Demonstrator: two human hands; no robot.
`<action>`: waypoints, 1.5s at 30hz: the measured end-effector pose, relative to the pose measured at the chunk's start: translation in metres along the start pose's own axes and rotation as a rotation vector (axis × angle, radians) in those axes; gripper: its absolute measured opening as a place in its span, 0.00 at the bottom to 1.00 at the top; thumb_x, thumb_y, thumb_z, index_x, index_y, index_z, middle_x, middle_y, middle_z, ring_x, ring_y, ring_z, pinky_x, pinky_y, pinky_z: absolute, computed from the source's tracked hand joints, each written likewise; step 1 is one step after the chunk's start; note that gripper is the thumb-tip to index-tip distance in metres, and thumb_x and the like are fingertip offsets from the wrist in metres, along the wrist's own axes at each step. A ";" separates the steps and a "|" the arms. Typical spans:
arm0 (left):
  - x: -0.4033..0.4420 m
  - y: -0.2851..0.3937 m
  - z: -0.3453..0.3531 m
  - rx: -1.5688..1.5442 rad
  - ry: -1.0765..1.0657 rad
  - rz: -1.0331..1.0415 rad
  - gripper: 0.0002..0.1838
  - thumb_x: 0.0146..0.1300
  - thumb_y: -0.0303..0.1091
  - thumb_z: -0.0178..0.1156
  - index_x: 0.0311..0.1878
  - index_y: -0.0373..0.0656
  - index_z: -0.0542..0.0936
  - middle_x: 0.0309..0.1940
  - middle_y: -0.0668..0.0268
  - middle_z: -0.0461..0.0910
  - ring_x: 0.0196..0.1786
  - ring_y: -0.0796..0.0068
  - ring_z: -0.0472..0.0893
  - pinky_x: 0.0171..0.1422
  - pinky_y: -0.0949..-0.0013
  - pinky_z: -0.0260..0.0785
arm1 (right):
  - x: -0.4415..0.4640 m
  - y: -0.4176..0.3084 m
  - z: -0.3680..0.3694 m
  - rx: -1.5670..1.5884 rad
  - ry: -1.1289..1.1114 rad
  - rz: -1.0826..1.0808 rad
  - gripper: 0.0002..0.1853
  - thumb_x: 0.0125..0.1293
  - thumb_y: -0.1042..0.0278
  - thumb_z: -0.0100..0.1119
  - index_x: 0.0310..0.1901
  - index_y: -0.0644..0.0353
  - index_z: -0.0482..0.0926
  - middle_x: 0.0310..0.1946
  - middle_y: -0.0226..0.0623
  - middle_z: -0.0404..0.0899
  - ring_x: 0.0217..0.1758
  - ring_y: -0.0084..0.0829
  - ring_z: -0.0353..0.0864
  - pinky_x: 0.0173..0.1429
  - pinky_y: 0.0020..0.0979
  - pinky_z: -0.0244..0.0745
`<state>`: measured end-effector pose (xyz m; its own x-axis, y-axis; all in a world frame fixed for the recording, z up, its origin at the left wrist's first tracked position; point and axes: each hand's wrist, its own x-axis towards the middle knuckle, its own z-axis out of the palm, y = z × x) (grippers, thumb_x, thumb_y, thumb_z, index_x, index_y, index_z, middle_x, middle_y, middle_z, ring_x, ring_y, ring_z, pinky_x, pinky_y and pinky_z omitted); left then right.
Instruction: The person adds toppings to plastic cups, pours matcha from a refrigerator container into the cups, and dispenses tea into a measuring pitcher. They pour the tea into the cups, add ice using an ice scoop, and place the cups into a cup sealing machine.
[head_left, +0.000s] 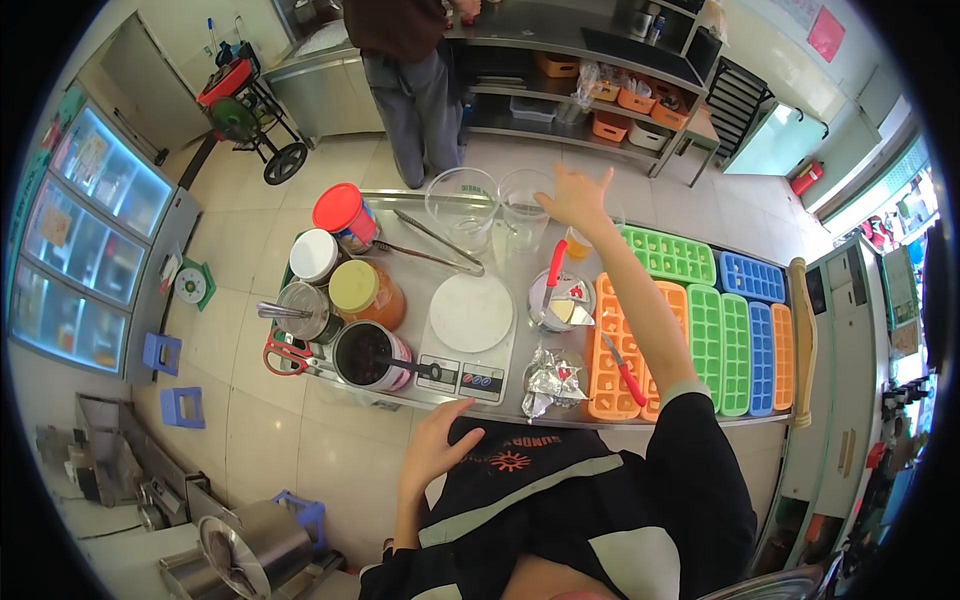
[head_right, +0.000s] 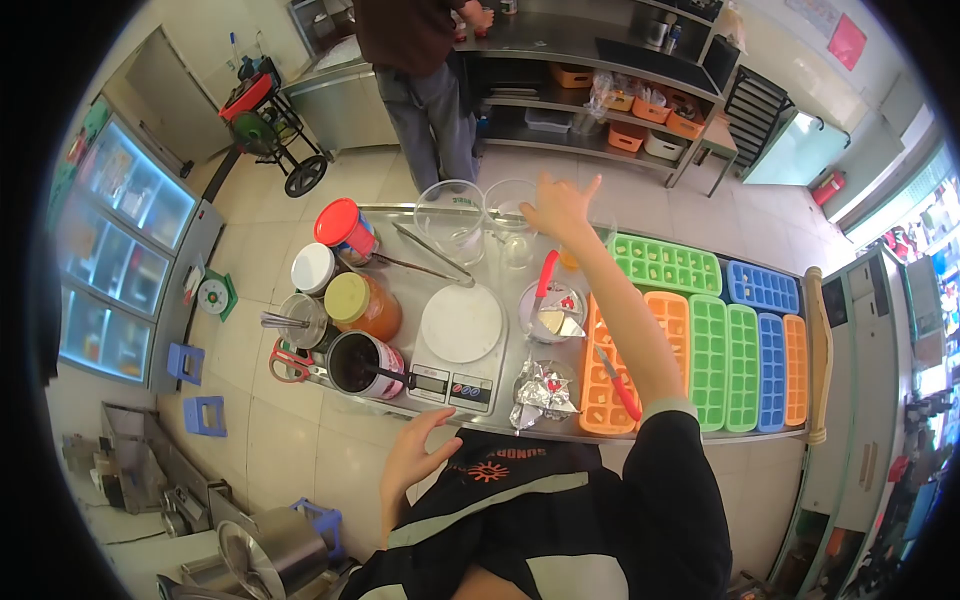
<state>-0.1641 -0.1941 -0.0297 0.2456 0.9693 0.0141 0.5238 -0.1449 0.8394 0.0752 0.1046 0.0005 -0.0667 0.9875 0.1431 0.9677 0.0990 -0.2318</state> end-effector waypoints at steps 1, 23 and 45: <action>-0.001 -0.001 -0.002 0.005 -0.011 0.010 0.23 0.49 0.35 0.61 0.49 0.38 0.70 0.42 0.56 0.74 0.42 0.63 0.74 0.47 0.67 0.65 | 0.006 -0.003 0.002 -0.082 -0.123 0.042 0.21 0.50 0.60 0.50 0.48 0.53 0.69 0.34 0.42 0.77 0.48 0.42 0.72 0.59 0.66 0.31; -0.031 -0.025 -0.032 -0.052 0.183 -0.276 0.19 0.50 0.36 0.60 0.45 0.39 0.73 0.41 0.57 0.75 0.43 0.64 0.75 0.46 0.68 0.66 | -0.048 -0.105 -0.002 0.490 -0.250 -0.844 0.14 0.51 0.75 0.52 0.40 0.50 0.77 0.29 0.34 0.78 0.35 0.35 0.76 0.39 0.34 0.70; 0.022 -0.138 -0.044 -0.123 0.744 0.111 0.67 0.27 0.35 0.75 0.62 0.37 0.31 0.59 0.49 0.50 0.59 0.58 0.60 0.63 0.60 0.53 | -0.224 -0.094 0.055 0.058 -0.518 -0.740 0.13 0.42 0.67 0.56 0.33 0.56 0.75 0.49 0.24 0.69 0.41 0.29 0.71 0.36 0.35 0.69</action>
<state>-0.2667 -0.1444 -0.1211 -0.3460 0.8349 0.4281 0.4232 -0.2684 0.8654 -0.0144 -0.1196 -0.0622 -0.7819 0.5991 -0.1724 0.6208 0.7230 -0.3031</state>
